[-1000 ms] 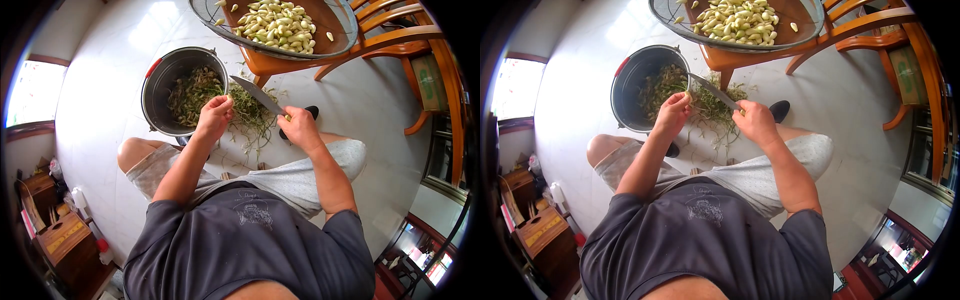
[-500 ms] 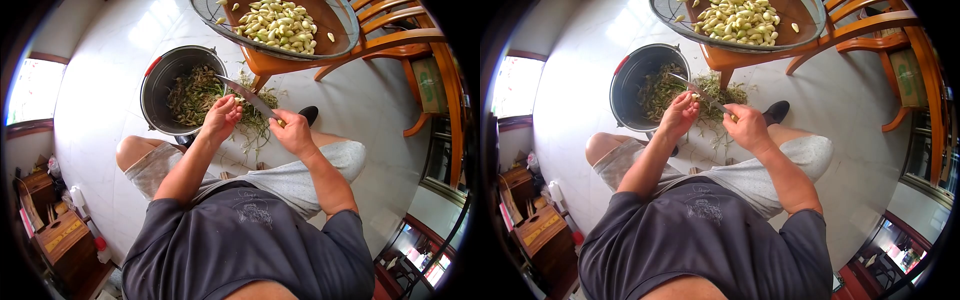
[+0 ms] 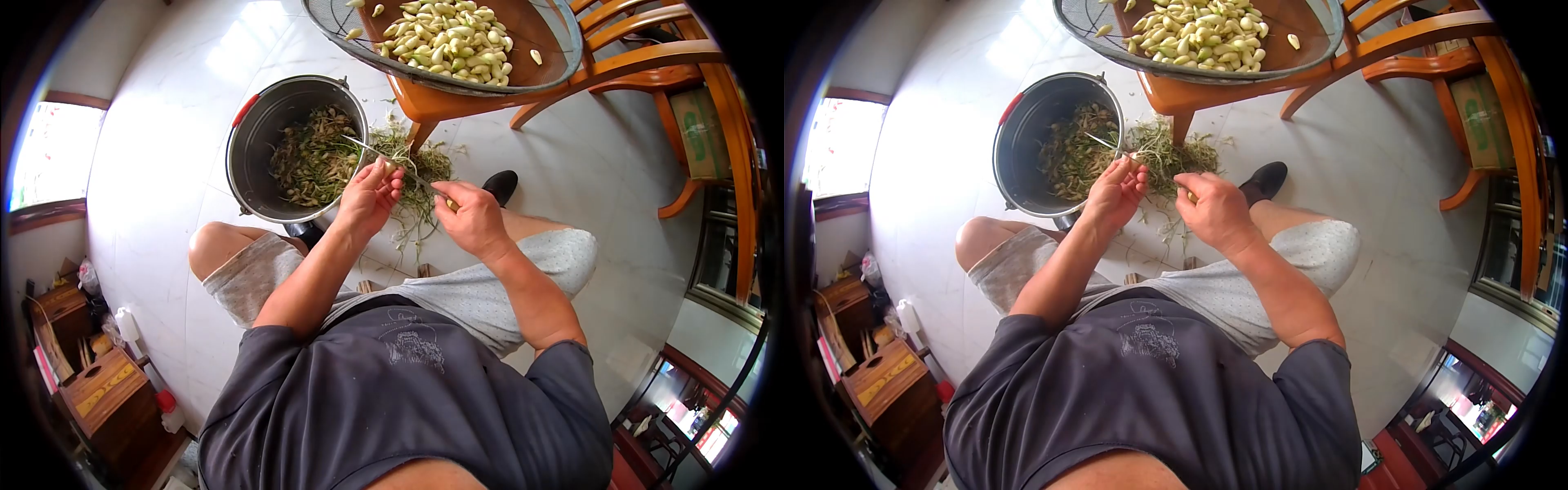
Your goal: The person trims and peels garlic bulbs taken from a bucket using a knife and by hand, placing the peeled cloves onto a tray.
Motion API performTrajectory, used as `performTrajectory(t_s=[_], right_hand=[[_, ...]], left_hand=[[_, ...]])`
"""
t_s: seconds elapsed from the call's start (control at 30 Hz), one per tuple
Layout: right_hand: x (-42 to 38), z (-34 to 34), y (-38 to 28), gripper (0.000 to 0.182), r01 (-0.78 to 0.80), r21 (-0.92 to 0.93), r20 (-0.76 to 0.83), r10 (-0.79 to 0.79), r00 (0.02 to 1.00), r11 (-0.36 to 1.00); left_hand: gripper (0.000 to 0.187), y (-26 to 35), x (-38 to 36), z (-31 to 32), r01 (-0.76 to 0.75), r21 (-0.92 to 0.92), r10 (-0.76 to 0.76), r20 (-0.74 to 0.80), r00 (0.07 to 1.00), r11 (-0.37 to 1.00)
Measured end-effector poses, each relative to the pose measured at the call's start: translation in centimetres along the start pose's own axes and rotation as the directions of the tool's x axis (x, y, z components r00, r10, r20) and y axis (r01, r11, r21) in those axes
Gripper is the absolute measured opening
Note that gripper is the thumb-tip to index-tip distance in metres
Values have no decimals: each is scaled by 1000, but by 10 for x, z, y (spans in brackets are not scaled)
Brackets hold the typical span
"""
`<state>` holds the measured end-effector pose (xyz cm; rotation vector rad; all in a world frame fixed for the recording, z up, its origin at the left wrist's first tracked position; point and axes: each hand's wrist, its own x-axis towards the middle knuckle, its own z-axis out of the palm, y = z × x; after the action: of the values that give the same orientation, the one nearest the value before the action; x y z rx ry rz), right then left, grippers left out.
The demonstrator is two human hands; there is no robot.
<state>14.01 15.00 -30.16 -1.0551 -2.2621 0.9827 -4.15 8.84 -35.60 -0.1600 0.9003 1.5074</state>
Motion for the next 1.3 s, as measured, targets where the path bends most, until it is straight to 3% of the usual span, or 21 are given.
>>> performTrajectory(t_s=[0.33,0.6,0.83,1.03,1.13,1.17,1.3], right_hand=[[-2,-2,-4,16,158,-282,20,-159,987,946],[-3,-3,-6,25,171,-302,27,-171,985,938],[-4,-4,-5,29,194,-306,30,-194,981,932],[-9,3,9,26,110,-313,17,-110,994,943],[-7,-1,40,13,-72,-514,74,128,989,855],[-5,-6,44,14,-171,-530,122,274,954,831],[-1,-16,32,16,-262,-442,107,340,934,858]], left_hand=[[4,-7,1,-9,-22,-35,25,81,996,999],[4,-8,0,-8,-13,-22,16,155,988,1000],[7,-9,-2,-11,-149,52,136,205,969,987],[4,-7,-2,-10,-122,85,104,193,976,989],[9,0,-3,-5,-85,93,65,196,978,992],[11,3,-3,-4,-91,99,68,214,974,991],[16,16,-10,3,-86,64,65,271,960,994]])
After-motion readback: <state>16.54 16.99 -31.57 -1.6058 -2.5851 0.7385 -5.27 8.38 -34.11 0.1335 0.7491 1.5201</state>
